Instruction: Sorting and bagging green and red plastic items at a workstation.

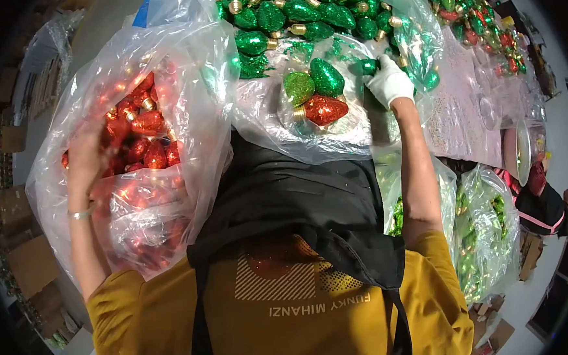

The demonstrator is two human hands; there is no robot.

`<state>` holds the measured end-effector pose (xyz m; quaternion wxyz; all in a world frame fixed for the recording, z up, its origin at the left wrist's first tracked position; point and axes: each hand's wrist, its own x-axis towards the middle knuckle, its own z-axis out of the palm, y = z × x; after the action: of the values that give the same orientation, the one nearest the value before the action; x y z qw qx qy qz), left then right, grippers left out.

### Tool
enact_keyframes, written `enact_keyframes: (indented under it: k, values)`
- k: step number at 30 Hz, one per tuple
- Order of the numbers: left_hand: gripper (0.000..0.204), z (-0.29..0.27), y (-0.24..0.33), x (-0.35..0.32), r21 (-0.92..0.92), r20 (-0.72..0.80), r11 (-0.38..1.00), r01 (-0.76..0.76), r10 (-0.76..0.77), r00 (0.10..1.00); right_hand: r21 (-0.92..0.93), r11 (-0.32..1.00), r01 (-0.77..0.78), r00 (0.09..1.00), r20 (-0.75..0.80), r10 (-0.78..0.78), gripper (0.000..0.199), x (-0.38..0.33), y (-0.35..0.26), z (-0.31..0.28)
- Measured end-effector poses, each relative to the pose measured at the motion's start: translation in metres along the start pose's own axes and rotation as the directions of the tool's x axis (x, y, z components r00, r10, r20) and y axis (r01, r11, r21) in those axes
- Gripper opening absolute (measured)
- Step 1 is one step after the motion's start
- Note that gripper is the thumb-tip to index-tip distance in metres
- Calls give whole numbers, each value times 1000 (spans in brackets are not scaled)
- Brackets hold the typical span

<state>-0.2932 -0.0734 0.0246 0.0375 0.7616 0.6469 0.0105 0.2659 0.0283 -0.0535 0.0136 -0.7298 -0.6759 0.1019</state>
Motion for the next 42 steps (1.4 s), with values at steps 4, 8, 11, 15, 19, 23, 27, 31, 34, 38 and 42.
enact_keyframes:
  k: [4, 8, 11, 15, 19, 23, 27, 31, 34, 38, 42]
  values:
    - [52, -64, 154, 35, -335, -244, 915, -225, 147, 959, 45, 995, -91, 995, -28, 92, 55, -5, 20, 18]
    - [51, -32, 252, 92, -195, -337, 643, -741, 666, 666, 156, 978, -136, 985, -87, 151, 57, -10, 14, 24]
    - [51, 2, 279, 123, -168, -245, 589, -790, 752, 612, 183, 975, -125, 985, -96, 144, 58, -13, 12, 22]
    - [49, 13, 288, 140, -140, -171, 636, -759, 739, 651, 113, 990, -87, 985, -136, 102, 58, -11, 16, 26]
    - [46, 24, 279, 153, 5, -219, 601, -799, 781, 586, 128, 989, -72, 979, -180, 94, 58, -4, 28, 17]
    - [43, 16, 273, 160, -113, -84, 532, -839, 837, 541, 810, 583, 61, 996, -91, 22, 58, -19, 18, -29]
    - [37, 18, 272, 168, -357, -147, 540, -762, 773, 617, 962, 118, 248, 966, -236, -103, 55, -56, -27, -71]
    - [30, 28, 264, 175, -356, -278, 529, -770, 727, 628, 827, 471, 308, 944, -206, -256, 52, -61, -69, -74]
    - [25, 15, 267, 177, -257, -117, 632, -731, 730, 673, 726, 639, 255, 950, -64, -306, 51, -58, -81, -88]
    - [24, 36, 260, 172, -218, -346, 622, -752, 672, 655, 638, 741, 211, 933, 95, -347, 47, -49, -92, -103]
    - [28, 42, 267, 156, -275, -500, 646, -712, 536, 680, 461, 834, 303, 885, 190, -426, 40, -43, -90, -106]
